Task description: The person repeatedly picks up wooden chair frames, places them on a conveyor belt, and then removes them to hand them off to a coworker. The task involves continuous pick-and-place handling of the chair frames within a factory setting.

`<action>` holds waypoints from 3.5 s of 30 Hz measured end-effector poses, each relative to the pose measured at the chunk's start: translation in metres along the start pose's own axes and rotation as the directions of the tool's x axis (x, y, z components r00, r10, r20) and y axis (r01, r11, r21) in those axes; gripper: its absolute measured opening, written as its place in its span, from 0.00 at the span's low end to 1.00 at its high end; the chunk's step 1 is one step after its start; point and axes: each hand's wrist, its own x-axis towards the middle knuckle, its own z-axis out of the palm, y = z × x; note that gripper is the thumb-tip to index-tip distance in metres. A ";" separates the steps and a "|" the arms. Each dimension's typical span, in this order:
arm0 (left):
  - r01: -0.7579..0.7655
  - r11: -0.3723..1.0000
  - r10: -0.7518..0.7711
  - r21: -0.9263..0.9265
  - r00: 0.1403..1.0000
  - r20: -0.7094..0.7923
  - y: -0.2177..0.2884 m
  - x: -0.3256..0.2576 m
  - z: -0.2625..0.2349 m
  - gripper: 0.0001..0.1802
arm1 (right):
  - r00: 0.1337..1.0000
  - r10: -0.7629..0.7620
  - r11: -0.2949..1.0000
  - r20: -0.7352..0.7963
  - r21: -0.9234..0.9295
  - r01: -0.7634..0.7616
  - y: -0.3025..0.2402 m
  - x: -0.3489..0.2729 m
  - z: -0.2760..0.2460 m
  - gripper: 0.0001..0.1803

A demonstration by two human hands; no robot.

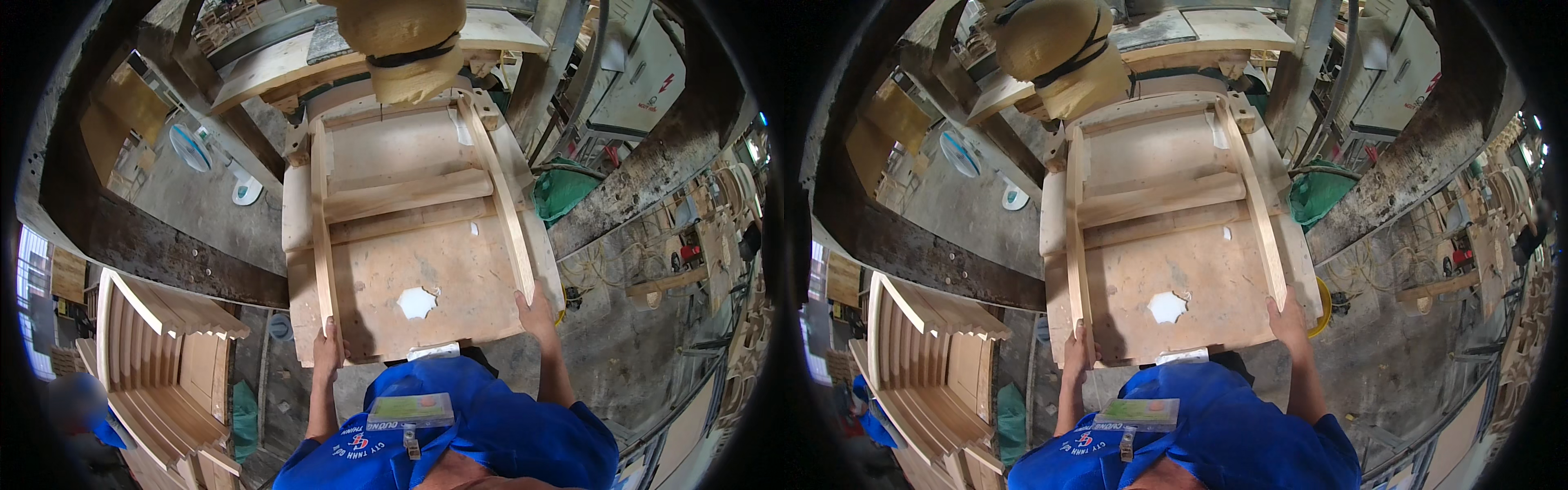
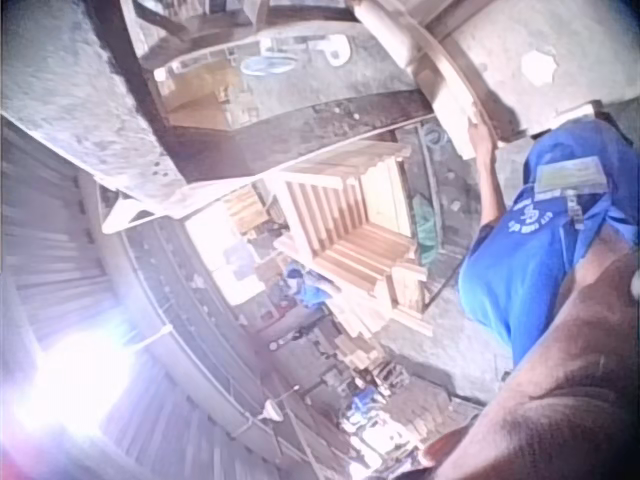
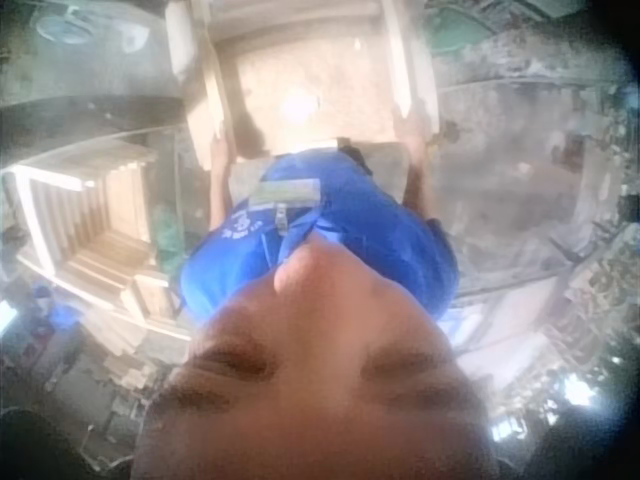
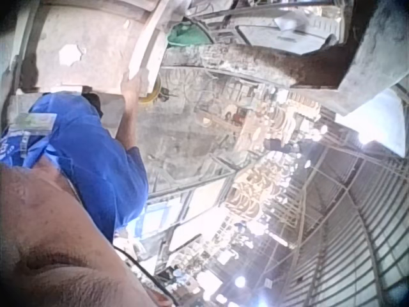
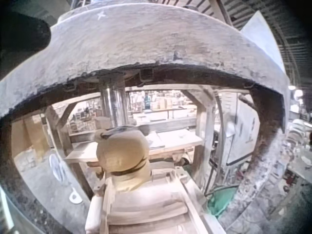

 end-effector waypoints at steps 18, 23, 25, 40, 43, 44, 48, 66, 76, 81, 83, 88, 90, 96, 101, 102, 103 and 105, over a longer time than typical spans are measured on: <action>-0.052 0.998 0.052 0.022 0.998 -0.033 0.000 0.000 0.000 0.38 | 0.997 -0.030 0.999 -0.069 -0.034 0.028 -0.004 -0.002 0.000 0.27; -0.048 0.996 0.052 0.074 0.997 -0.050 0.005 -0.002 0.002 0.37 | 0.995 -0.042 0.999 -0.090 -0.020 0.041 -0.006 -0.004 -0.001 0.26; -0.050 0.996 0.054 0.074 0.997 -0.052 0.004 -0.003 0.001 0.37 | 0.997 -0.033 0.999 -0.075 -0.031 0.031 -0.007 -0.003 -0.001 0.26; -0.040 0.997 0.042 0.059 0.999 -0.018 -0.008 0.009 0.002 0.41 | 0.994 -0.039 0.998 -0.101 0.038 0.043 0.014 0.001 0.018 0.25; -0.017 0.999 0.017 0.049 1.000 0.002 -0.009 0.013 0.001 0.40 | 0.992 -0.046 0.998 -0.121 0.027 0.050 0.016 0.003 0.020 0.25; -0.005 0.999 0.005 0.050 1.000 0.003 -0.010 0.014 0.000 0.40 | 0.991 -0.050 0.998 -0.127 0.019 0.053 0.017 0.002 0.020 0.26; 0.011 0.999 -0.013 0.049 0.999 0.032 -0.013 0.019 -0.005 0.39 | 1.000 0.009 0.993 -0.022 0.115 -0.007 0.020 0.010 0.012 0.29; 0.099 0.984 -0.121 0.146 0.982 0.145 0.028 0.000 0.005 0.48 | 0.887 -0.136 0.159 0.441 0.893 -0.420 0.065 0.017 0.014 0.31; 0.484 0.826 -0.390 -0.289 0.861 0.328 0.029 0.014 0.006 0.41 | 0.884 -0.054 0.182 0.465 0.875 -0.449 0.051 0.016 0.004 0.27; 0.465 0.863 -0.419 -0.195 0.877 0.237 0.029 0.015 0.007 0.37 | 0.887 0.039 0.207 0.460 0.865 -0.458 0.045 0.014 0.002 0.26; 0.464 0.869 -0.429 -0.172 0.879 0.208 0.030 0.015 0.006 0.36 | 0.892 0.039 0.205 0.450 0.870 -0.448 0.042 0.013 0.002 0.25; 0.453 0.880 -0.426 -0.142 0.886 0.182 0.029 0.014 0.001 0.36 | 0.888 0.075 0.220 0.455 0.861 -0.459 0.035 0.012 -0.003 0.24; 0.447 0.884 -0.424 -0.138 0.890 0.167 0.027 0.013 -0.001 0.36 | 0.877 0.089 0.221 0.472 0.849 -0.480 0.034 0.011 -0.005 0.22; 0.459 0.879 -0.433 -0.132 0.882 0.187 0.026 0.015 -0.005 0.35 | 0.879 0.050 0.253 0.475 0.845 -0.471 0.041 0.011 -0.001 0.21; 0.498 0.849 -0.463 -0.176 0.862 0.205 0.023 0.019 -0.001 0.37 | 0.888 0.047 0.273 0.458 0.849 -0.452 0.040 0.012 -0.002 0.23; 0.495 0.848 -0.458 -0.188 0.864 0.211 0.023 0.020 0.001 0.37 | 0.892 0.047 0.269 0.449 0.854 -0.445 0.040 0.012 -0.001 0.23; 0.493 0.848 -0.453 -0.197 0.865 0.215 0.023 0.020 0.001 0.37 | 0.896 0.049 0.261 0.442 0.860 -0.438 0.041 0.012 0.001 0.23; 0.493 0.846 -0.450 -0.201 0.864 0.224 0.023 0.019 0.001 0.38 | 0.899 0.044 0.250 0.435 0.867 -0.432 0.044 0.011 0.004 0.24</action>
